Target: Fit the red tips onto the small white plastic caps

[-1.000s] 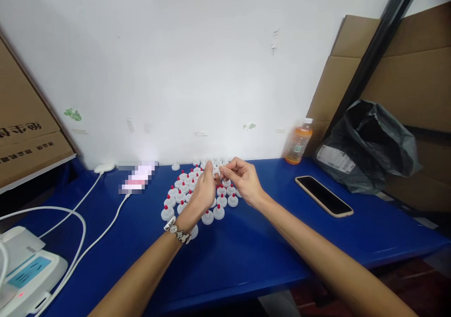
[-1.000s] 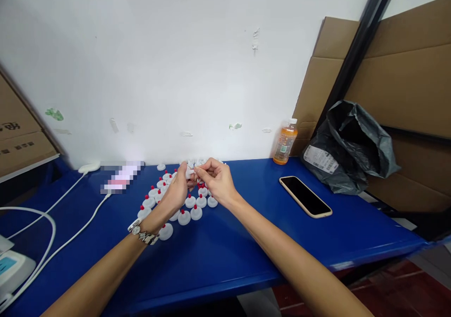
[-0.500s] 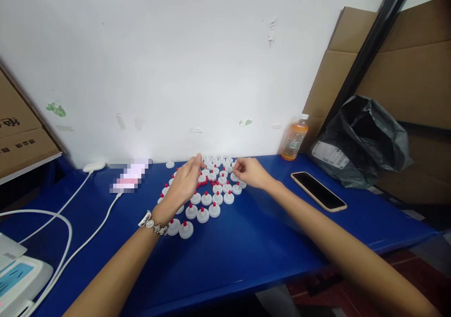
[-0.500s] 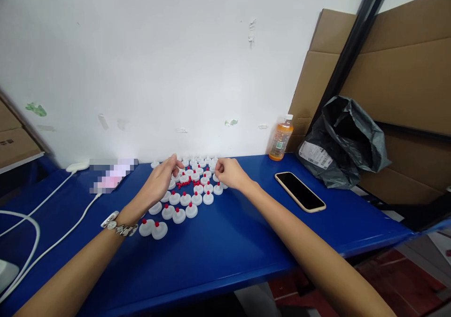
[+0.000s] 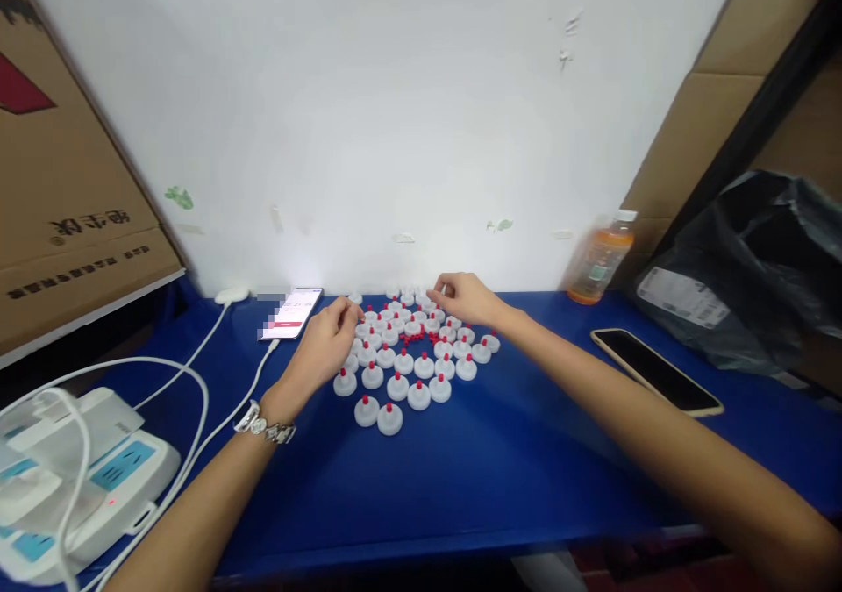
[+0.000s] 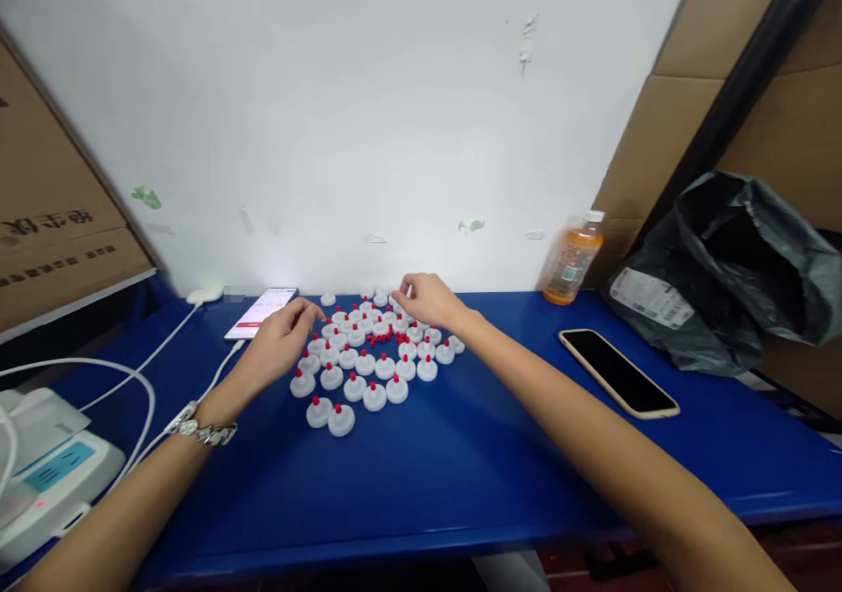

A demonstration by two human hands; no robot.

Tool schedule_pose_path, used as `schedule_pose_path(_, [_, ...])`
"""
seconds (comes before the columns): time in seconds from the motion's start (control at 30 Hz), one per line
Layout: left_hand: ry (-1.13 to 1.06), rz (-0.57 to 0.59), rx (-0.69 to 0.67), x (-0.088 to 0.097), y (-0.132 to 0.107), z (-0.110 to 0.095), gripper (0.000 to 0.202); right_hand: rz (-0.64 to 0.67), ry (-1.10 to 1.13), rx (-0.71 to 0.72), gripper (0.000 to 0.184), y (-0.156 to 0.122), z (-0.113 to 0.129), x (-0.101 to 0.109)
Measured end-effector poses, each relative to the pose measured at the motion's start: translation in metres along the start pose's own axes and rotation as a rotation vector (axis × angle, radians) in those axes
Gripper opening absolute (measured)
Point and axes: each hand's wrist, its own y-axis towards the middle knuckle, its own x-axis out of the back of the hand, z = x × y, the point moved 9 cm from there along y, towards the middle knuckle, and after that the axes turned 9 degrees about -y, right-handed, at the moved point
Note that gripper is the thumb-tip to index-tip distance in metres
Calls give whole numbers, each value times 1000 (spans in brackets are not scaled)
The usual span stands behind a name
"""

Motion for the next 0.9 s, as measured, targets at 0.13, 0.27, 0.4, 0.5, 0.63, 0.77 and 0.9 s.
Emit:
schedule_pose_path(0.13, [12, -39, 25, 8, -6, 29, 21, 95, -28, 107, 20, 57, 59, -44])
schedule_pose_path(0.27, [36, -6, 46, 2, -6, 46, 15, 169, -90, 86, 28, 107, 96, -88])
schedule_pose_path(0.4, [50, 13, 57, -1, -5, 52, 13, 202, -79, 75, 21, 130, 114, -114])
schedule_pose_path(0.5, [82, -2, 49, -1, -6, 51, 15, 181, -38, 72, 14, 128, 119, -111])
schedule_pose_path(0.63, [153, -195, -75, 15, -13, 26, 25, 92, 65, 97, 15, 95, 118, -74])
schedule_pose_path(0.77, [203, -224, -264, 12, -21, -16, 48, 31, 523, 171, 13, 33, 110, -24])
schedule_pose_path(0.9, [201, 56, -368, -23, -20, -49, 36, 22, 725, 144, 22, -19, 84, 4])
